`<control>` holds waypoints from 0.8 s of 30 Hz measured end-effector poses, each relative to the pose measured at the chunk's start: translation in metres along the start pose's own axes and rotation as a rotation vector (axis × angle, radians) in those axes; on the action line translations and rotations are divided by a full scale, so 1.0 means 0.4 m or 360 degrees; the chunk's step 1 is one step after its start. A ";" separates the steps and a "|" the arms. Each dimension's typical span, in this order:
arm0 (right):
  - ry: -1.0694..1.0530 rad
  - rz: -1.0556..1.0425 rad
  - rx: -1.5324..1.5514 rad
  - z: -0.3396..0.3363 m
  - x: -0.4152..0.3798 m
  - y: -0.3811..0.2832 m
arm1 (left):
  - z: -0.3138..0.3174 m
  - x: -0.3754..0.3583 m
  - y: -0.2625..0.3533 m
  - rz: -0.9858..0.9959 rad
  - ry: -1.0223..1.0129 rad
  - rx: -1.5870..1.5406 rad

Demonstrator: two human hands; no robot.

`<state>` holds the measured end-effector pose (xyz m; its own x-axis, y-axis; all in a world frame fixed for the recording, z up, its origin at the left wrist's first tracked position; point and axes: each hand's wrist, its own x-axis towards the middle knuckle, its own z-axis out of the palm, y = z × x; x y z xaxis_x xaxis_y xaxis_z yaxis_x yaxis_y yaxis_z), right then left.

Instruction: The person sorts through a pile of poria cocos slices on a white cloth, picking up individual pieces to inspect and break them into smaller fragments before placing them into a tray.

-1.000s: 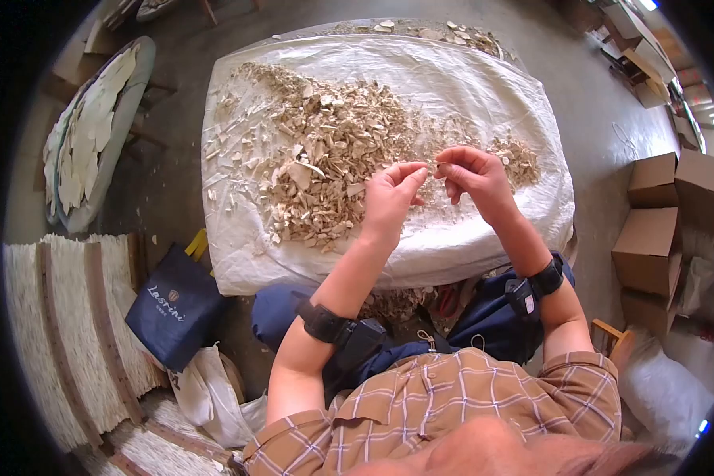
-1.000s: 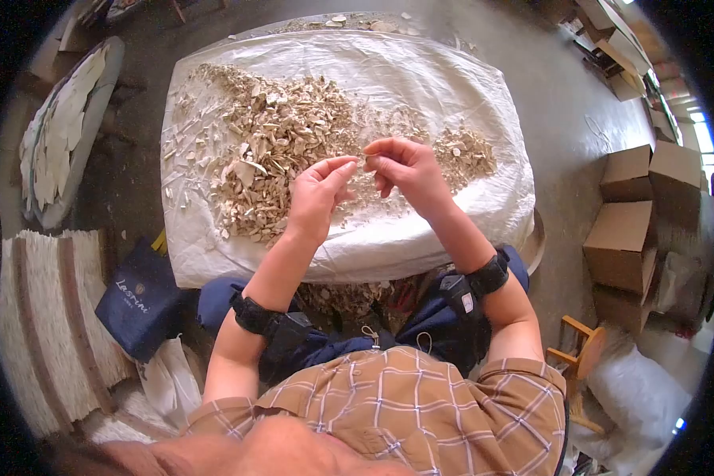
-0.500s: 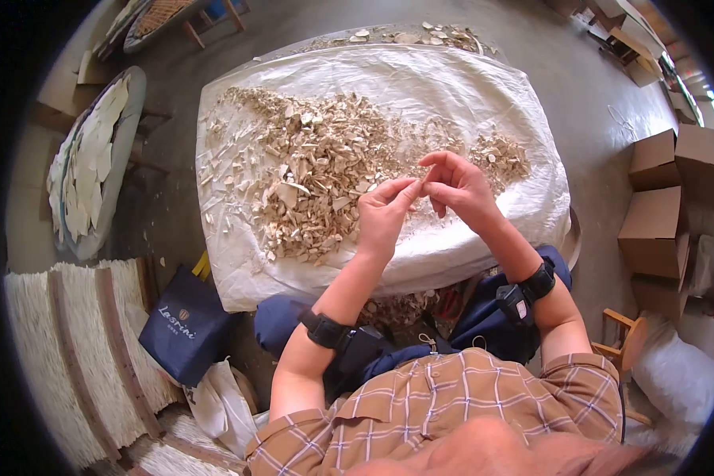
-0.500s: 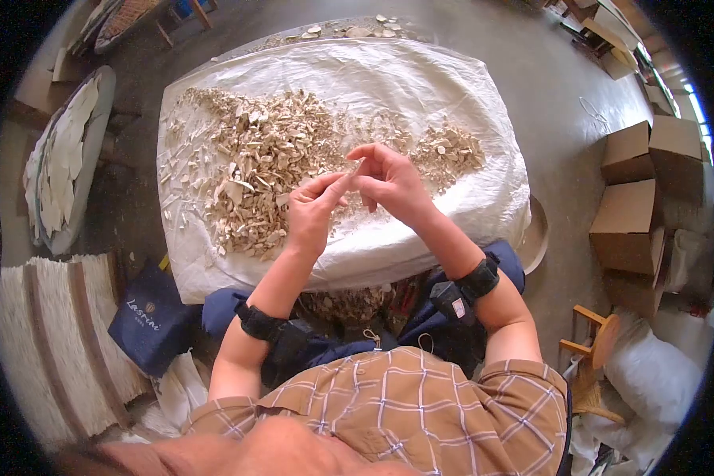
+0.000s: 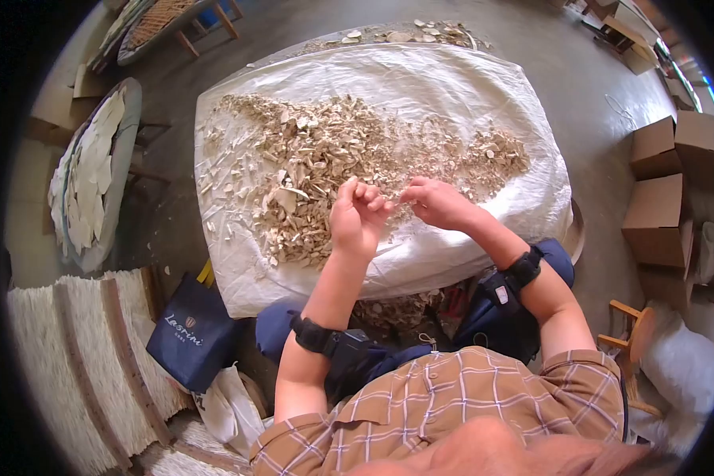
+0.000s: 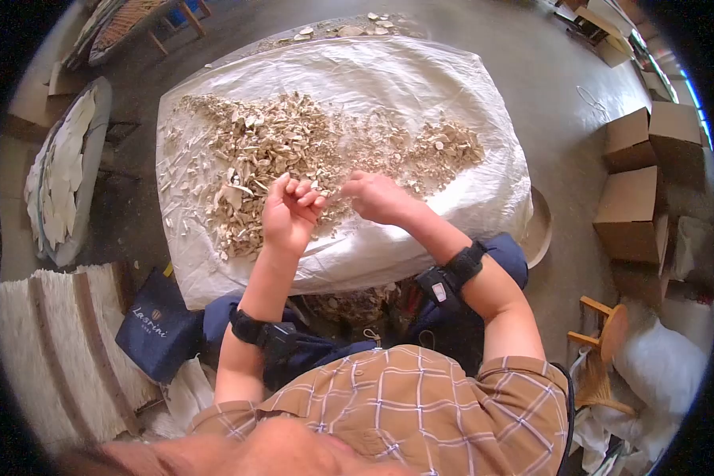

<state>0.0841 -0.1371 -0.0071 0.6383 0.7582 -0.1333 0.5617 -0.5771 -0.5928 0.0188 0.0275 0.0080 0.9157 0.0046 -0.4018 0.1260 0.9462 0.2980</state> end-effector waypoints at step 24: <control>0.0687 0.0354 -0.0478 -0.128 0.052 0.228 | 0.047 -0.049 0.101 0.0276 0.0069 0.0053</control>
<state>0.1754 -0.1896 -0.0232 0.8802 0.4521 0.1446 0.4738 -0.8176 -0.3272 0.0131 0.0595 0.0442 0.9076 0.1815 -0.3785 -0.0193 0.9188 0.3943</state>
